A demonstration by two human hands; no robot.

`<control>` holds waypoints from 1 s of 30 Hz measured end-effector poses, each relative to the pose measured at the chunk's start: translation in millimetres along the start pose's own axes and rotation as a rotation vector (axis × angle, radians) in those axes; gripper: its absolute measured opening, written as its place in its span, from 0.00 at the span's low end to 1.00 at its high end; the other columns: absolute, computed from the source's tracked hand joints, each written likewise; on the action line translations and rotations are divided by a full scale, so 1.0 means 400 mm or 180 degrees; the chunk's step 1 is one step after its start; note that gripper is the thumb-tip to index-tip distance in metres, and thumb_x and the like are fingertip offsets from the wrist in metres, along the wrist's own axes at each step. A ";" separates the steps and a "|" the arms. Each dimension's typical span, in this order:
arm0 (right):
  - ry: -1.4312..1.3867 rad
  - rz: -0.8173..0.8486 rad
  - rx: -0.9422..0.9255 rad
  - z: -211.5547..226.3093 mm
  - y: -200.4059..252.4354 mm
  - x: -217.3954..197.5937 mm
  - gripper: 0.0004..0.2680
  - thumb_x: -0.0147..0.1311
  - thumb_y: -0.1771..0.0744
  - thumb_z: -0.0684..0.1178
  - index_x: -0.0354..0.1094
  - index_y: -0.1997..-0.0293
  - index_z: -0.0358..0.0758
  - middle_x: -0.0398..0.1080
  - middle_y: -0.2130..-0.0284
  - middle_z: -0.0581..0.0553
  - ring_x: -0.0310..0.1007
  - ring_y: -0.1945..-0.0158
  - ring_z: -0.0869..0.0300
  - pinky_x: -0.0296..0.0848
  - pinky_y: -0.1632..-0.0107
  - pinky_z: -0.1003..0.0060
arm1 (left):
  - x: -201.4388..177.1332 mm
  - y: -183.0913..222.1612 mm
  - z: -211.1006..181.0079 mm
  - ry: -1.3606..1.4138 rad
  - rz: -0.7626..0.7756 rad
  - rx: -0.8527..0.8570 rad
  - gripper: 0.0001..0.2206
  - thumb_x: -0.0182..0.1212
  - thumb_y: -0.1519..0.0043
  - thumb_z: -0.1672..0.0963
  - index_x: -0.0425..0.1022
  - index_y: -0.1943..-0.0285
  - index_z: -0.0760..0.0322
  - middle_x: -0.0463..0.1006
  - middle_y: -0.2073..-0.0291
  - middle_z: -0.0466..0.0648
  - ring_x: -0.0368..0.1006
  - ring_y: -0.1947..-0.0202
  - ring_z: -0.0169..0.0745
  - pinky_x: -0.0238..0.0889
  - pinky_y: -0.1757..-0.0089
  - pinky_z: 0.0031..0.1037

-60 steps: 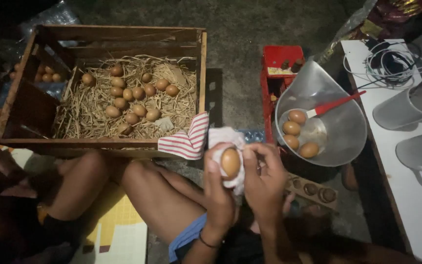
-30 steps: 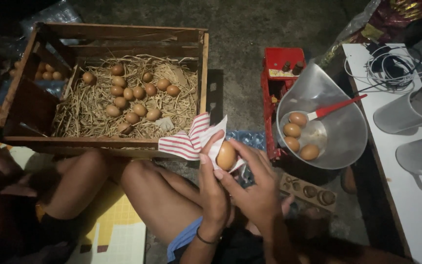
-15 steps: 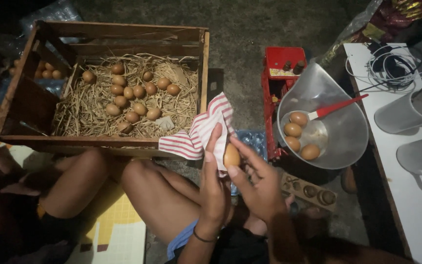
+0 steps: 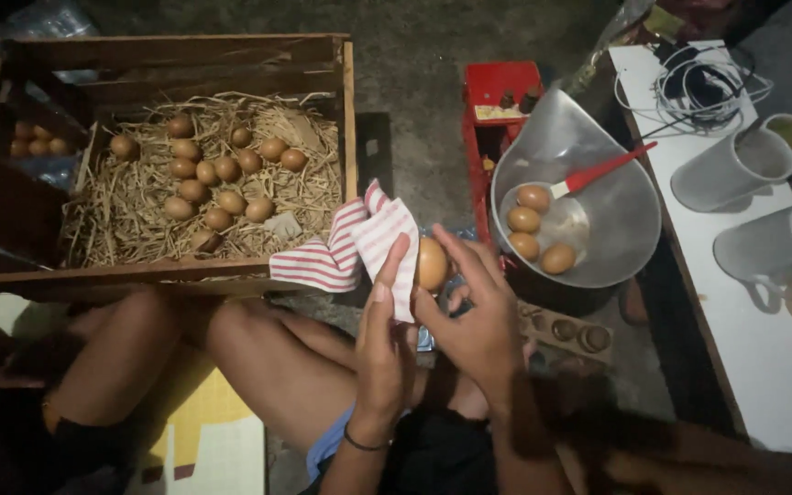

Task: Coating eggs with a liquid using a brush and organizing them into a tray.

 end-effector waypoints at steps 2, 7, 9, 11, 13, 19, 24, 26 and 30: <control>0.0009 0.0136 0.0172 -0.004 -0.004 -0.002 0.23 0.61 0.41 0.38 0.67 0.38 0.37 0.70 0.50 0.45 0.67 0.67 0.66 0.67 0.71 0.77 | -0.009 -0.006 0.012 0.0114 0.0024 -0.0066 0.27 0.34 0.31 0.53 0.55 0.24 0.74 0.61 0.27 0.58 0.62 0.32 0.47 0.56 0.39 0.29; -0.0106 0.0481 0.0422 -0.054 -0.001 0.008 0.22 0.62 0.41 0.39 0.67 0.41 0.38 0.74 0.51 0.45 0.72 0.68 0.65 0.72 0.72 0.76 | -0.034 -0.005 0.038 0.0467 0.0048 -0.0242 0.26 0.36 0.30 0.52 0.56 0.25 0.74 0.61 0.27 0.60 0.60 0.30 0.50 0.54 0.35 0.38; 0.0095 0.0566 0.0411 -0.070 -0.003 0.015 0.22 0.64 0.42 0.42 0.65 0.42 0.40 0.75 0.53 0.45 0.76 0.66 0.63 0.77 0.69 0.74 | -0.046 -0.005 0.048 0.0384 -0.0062 -0.0292 0.26 0.35 0.30 0.53 0.58 0.26 0.75 0.62 0.27 0.58 0.62 0.32 0.49 0.56 0.38 0.35; -0.0201 0.0641 0.0400 -0.077 -0.012 0.033 0.23 0.64 0.41 0.42 0.61 0.40 0.37 0.73 0.52 0.43 0.75 0.61 0.62 0.75 0.67 0.74 | -0.064 -0.002 0.049 0.0214 -0.0328 -0.0488 0.26 0.37 0.31 0.53 0.61 0.26 0.70 0.68 0.35 0.54 0.61 0.49 0.38 0.54 0.53 0.25; -0.0498 0.0693 0.0379 -0.073 -0.024 0.044 0.24 0.64 0.40 0.42 0.57 0.38 0.35 0.71 0.51 0.40 0.74 0.56 0.61 0.73 0.65 0.74 | -0.088 -0.001 0.056 0.0036 -0.0571 -0.0680 0.26 0.38 0.33 0.53 0.65 0.26 0.65 0.73 0.42 0.50 0.61 0.66 0.28 0.52 0.67 0.16; -0.1795 0.0849 -0.0006 -0.011 -0.139 0.023 0.24 0.64 0.38 0.38 0.58 0.37 0.36 0.65 0.43 0.35 0.71 0.41 0.49 0.76 0.36 0.56 | -0.127 -0.008 0.046 0.0448 -0.0559 -0.0471 0.30 0.42 0.33 0.49 0.60 0.24 0.68 0.78 0.47 0.54 0.73 0.63 0.31 0.57 0.70 0.14; -0.1563 0.0891 -0.0991 0.079 -0.342 -0.084 0.22 0.65 0.34 0.40 0.56 0.35 0.48 0.63 0.39 0.36 0.73 0.38 0.44 0.82 0.36 0.49 | -0.128 -0.006 0.019 0.0684 -0.0862 -0.0464 0.26 0.38 0.31 0.53 0.62 0.27 0.74 0.71 0.36 0.59 0.70 0.41 0.47 0.64 0.45 0.35; -0.0806 0.0798 -0.0978 0.100 -0.413 -0.153 0.19 0.66 0.34 0.45 0.60 0.38 0.41 0.69 0.44 0.34 0.77 0.42 0.45 0.85 0.44 0.53 | -0.132 -0.007 0.021 0.0648 -0.0906 -0.0500 0.26 0.37 0.31 0.53 0.62 0.27 0.75 0.71 0.35 0.59 0.69 0.41 0.47 0.63 0.45 0.35; 0.1441 0.0682 -0.0351 0.023 -0.516 -0.271 0.18 0.59 0.30 0.65 0.78 0.51 0.38 0.78 0.68 0.45 0.78 0.72 0.61 0.78 0.72 0.65 | -0.132 -0.003 0.032 0.0591 -0.0803 -0.0524 0.26 0.37 0.31 0.53 0.63 0.28 0.75 0.73 0.39 0.60 0.74 0.52 0.46 0.69 0.53 0.35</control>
Point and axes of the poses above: each hand's wrist, its own y-axis away from the middle knuckle, its own x-axis out of the palm, z = x × y, the point moved 5 cm from there along -y, towards the middle knuckle
